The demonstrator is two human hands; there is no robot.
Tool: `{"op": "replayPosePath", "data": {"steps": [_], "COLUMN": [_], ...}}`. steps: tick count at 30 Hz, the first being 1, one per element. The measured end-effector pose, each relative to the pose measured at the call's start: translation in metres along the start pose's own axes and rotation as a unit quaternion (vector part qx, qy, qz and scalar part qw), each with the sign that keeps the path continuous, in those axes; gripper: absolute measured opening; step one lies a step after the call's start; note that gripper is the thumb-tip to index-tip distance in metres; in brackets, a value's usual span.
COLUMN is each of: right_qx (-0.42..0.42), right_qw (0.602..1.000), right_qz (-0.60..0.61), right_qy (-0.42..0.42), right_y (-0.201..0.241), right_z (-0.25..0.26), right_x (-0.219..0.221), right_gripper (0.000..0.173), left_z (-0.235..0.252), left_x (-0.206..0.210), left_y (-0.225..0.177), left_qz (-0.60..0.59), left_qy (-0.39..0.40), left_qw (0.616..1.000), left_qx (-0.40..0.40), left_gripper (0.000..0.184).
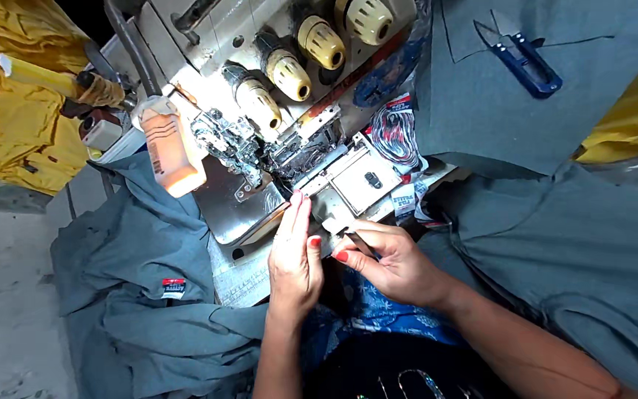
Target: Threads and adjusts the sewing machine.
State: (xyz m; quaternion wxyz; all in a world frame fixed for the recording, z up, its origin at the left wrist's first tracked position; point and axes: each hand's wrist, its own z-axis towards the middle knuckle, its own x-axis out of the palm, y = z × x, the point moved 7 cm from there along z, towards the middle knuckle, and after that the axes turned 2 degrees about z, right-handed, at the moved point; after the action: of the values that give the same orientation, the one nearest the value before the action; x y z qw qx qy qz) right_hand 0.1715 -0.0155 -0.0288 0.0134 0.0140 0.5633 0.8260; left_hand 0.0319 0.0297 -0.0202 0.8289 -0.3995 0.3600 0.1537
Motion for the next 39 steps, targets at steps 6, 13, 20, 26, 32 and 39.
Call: {"op": "replayPosePath", "data": {"steps": [6, 13, 20, 26, 32, 39], "right_qx": [0.003, -0.045, -0.017, 0.051, 0.066, 0.051], "right_qw": [1.0, 0.998, 0.995, 0.988, 0.986, 0.994], "right_qz": [0.003, 0.043, 0.091, 0.138, 0.151, 0.097], "right_qy": [-0.017, -0.025, -0.036, -0.035, -0.032, -0.014], "right_y": [-0.003, 0.025, 0.027, 0.01, 0.009, 0.011], "right_z": [0.008, 0.012, 0.022, 0.026, 0.026, 0.032], "right_x": [0.003, -0.007, -0.03, -0.022, -0.014, -0.011], "right_gripper": [0.02, 0.017, 0.011, 0.013, 0.012, 0.008], "left_z": [-0.006, -0.006, 0.011, 0.017, 0.014, 0.015], "left_x": [0.014, -0.006, -0.017, 0.011, 0.024, 0.02], "left_y": [0.009, -0.019, -0.027, -0.016, -0.018, -0.015], "left_qz": [0.127, 0.033, -0.294, -0.456, -0.571, -0.634], "left_qy": [0.029, 0.024, -0.073, -0.023, -0.079, -0.145], "left_qw": [0.992, 0.999, 0.953, 0.886, 0.81, 0.74], "left_qx": [-0.001, 0.009, -0.026, -0.078, -0.113, -0.17], "left_gripper": [0.048, 0.04, 0.039, 0.04, 0.014, 0.008]}}
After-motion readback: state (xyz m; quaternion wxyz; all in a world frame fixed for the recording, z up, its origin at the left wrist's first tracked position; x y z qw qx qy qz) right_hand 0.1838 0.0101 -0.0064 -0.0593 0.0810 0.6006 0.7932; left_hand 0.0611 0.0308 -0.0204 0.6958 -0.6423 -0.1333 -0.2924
